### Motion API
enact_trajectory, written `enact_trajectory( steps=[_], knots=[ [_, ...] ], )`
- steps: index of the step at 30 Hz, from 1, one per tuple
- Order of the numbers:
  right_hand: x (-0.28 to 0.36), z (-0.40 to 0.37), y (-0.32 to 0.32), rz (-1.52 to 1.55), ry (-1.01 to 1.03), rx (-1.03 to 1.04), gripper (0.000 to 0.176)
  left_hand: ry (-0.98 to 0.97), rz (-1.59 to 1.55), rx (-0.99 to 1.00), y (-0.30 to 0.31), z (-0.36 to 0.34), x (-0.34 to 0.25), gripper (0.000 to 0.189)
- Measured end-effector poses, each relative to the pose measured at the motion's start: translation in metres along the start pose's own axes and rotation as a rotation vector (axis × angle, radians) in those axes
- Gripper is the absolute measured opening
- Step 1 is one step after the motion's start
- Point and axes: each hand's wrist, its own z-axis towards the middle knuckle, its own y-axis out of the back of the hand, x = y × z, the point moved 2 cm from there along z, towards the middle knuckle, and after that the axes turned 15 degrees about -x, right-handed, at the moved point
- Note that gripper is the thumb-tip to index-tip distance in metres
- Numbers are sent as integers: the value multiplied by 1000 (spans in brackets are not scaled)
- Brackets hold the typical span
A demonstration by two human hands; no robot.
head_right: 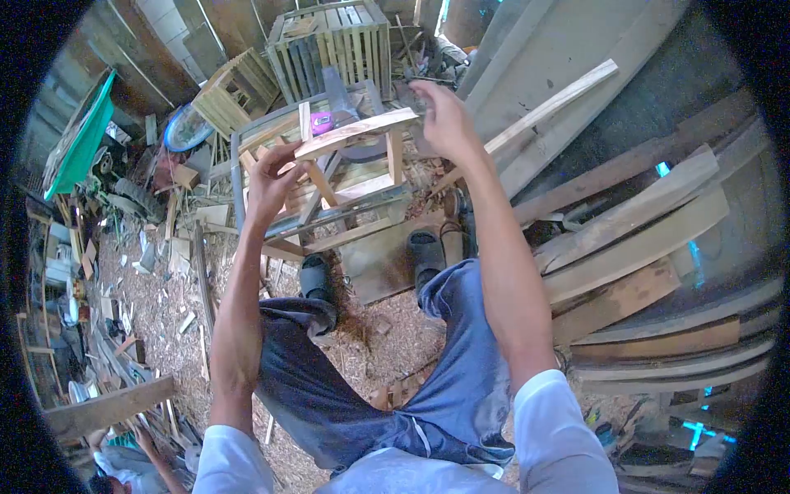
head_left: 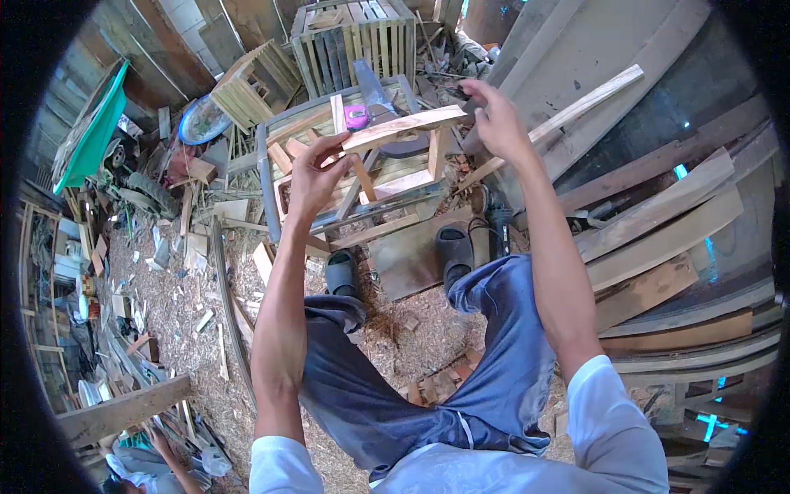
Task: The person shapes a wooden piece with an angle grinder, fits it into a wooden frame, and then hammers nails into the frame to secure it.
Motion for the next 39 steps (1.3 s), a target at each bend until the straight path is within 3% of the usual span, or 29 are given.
enact_trajectory(
  steps=[4, 5, 8, 12, 16, 19, 25, 28, 31, 34, 38, 39],
  knots=[
    [-35, -21, -14, 165, -599, 48, 40, 18, -43, 10, 0, 1, 5, 43],
    [-37, -24, -17, 245, -643, 123, 36, 10, -50, 5, -1, 2, 5, 43],
    [-25, -34, -28, 354, -681, 165, 30, 33, -66, -4, -2, -1, 2, 44],
    [-7, -51, -37, 400, -637, -52, 20, 82, -48, -3, -2, 0, -1, 43],
    [-17, -47, -34, 525, -776, -149, 38, 58, -49, -16, -2, 2, -1, 43],
    [-17, -43, -26, 602, -785, -96, 44, 81, -52, -15, -2, 1, -1, 43],
    [-5, -43, -22, 510, -651, -38, 41, 86, -83, -2, -1, 2, 3, 43],
    [4, -37, -19, -19, -165, -221, 44, 64, -70, -4, -3, 1, 2, 43],
    [42, -28, -12, -149, 285, -238, 51, 33, -49, 1, -3, -1, 0, 42],
    [65, -29, -34, -132, 426, -44, 54, 41, -40, 15, -1, 1, 5, 43],
    [67, -19, -51, -252, 382, 342, 53, 34, -79, 30, -3, -3, 4, 52],
    [68, -16, -49, -211, 386, 280, 49, 29, -101, 23, -3, -4, 6, 54]
  ],
)
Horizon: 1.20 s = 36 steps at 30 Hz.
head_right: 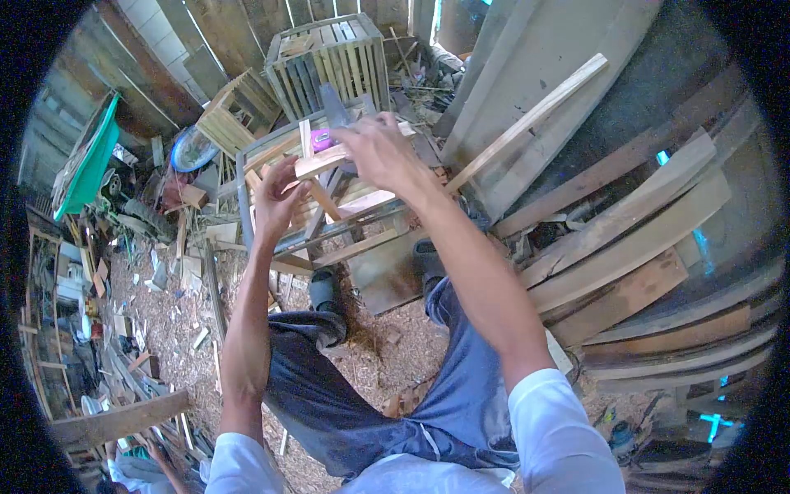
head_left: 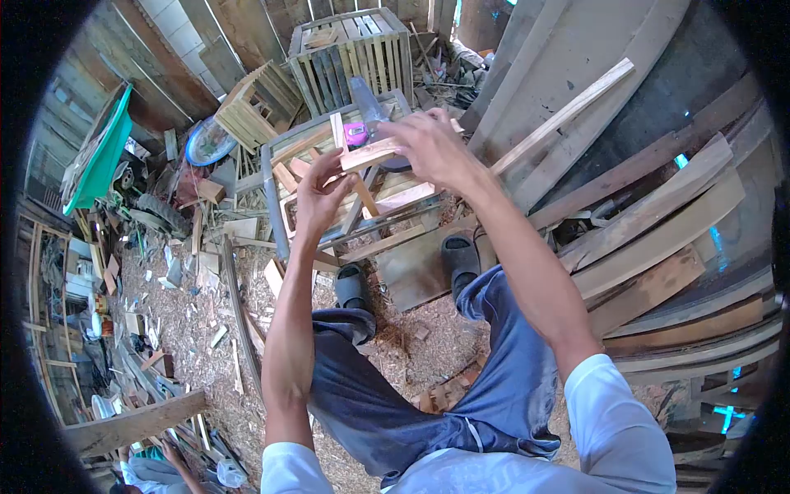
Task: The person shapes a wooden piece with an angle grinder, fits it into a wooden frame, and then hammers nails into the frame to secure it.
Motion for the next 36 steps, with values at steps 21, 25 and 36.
enact_trajectory(
  steps=[21, 25, 36],
  knots=[
    [-66, -21, 23, 1275, -1147, -549, 60, -35, 113, -24, -7, -5, -13, 42],
    [-74, -22, 7, 1484, -1205, -420, 37, -27, 92, -52, -6, -3, -9, 49],
    [-29, -15, 9, 1231, -1163, -416, 43, 14, 37, -36, -6, -4, -16, 60]
  ],
)
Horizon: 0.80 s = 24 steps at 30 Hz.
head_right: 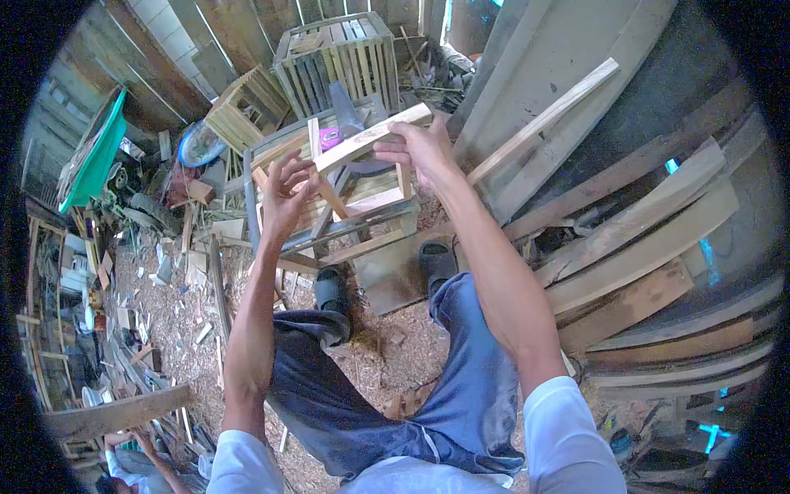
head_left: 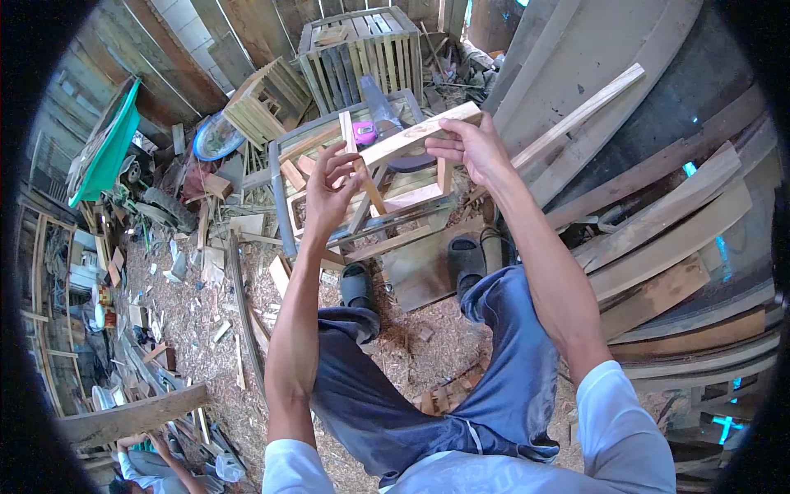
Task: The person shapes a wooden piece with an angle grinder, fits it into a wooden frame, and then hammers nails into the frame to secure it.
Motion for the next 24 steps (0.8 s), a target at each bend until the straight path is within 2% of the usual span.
enact_trajectory(
  steps=[6, 9, 12, 15, 16, 19, 20, 23, 24],
  knots=[
    [-5, -5, -7, 61, -145, 87, 29, -6, 1, -1, -1, -1, 3, 63],
    [-8, -6, -9, -91, -208, 103, 29, -23, -2, -14, -1, -2, 1, 60],
    [0, -15, -6, -464, -15, 49, 37, 18, 7, 6, 0, -2, 3, 55],
    [6, -10, 2, -939, 403, -83, 41, 47, -27, 35, 1, 0, 9, 50],
    [1, -7, 5, -964, 514, -108, 43, 49, -46, 42, 2, 1, 12, 49],
    [11, -6, 17, -805, 137, -17, 44, 82, -115, 41, 1, 4, 13, 49],
    [2, 9, 25, -671, 231, 30, 43, 79, -77, 17, 1, 5, 13, 48],
    [-5, 25, 40, -662, 283, 34, 43, 86, -27, 29, 4, 8, 12, 47],
    [-12, 33, 44, -657, 296, 144, 45, 96, -32, 26, 5, 7, 11, 47]
  ],
)
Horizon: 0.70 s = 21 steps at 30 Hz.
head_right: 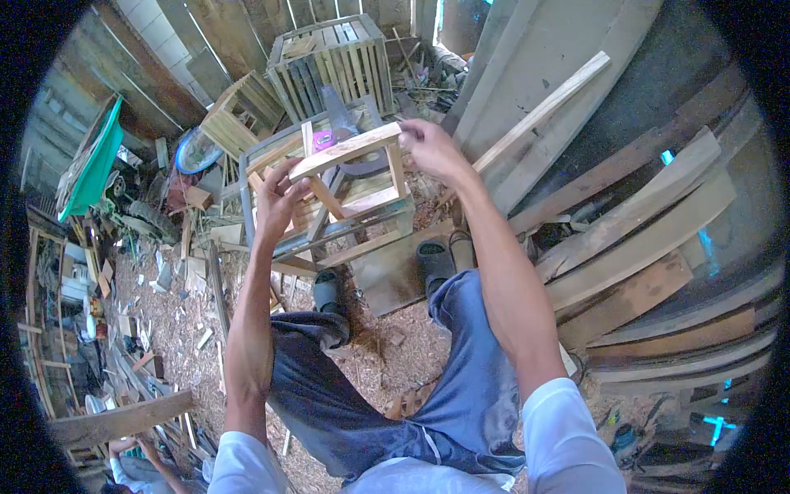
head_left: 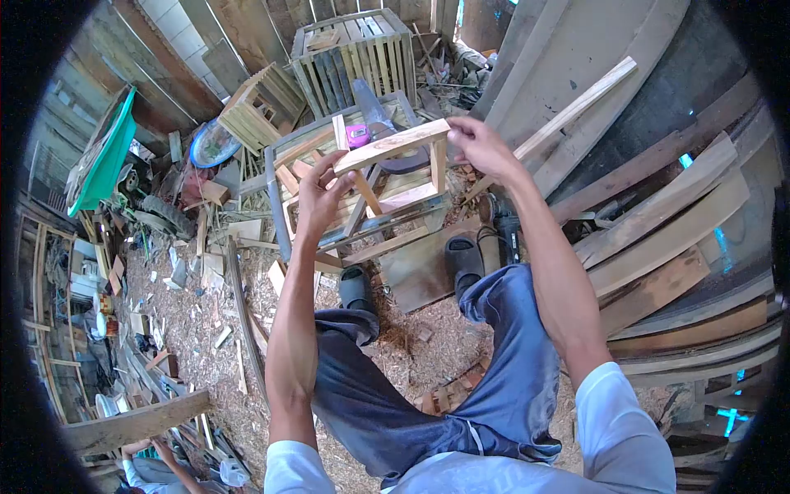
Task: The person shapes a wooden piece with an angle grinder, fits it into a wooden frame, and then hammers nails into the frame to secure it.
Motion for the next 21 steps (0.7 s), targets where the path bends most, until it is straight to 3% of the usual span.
enact_trajectory(
  steps=[3, 4, 7, 12, 16, 21],
  knots=[
    [-42, 11, -12, -18, 156, -10, 47, 26, -9, 9, -2, 1, -1, 47],
    [-29, 4, -13, 82, 50, -10, 46, 35, 1, 16, -1, 3, 0, 46],
    [-18, -2, -21, 202, 41, -116, 45, -40, 18, 9, -2, 4, -2, 45],
    [-26, 7, -32, 274, 172, -186, 51, 3, 97, -37, 0, 6, -7, 45],
    [-7, -9, -33, 90, 182, -254, 50, 40, 85, -78, -1, 8, -3, 47],
    [-26, 4, -43, 64, 288, -320, 45, 31, 8, -117, 2, 15, 7, 46]
  ],
)
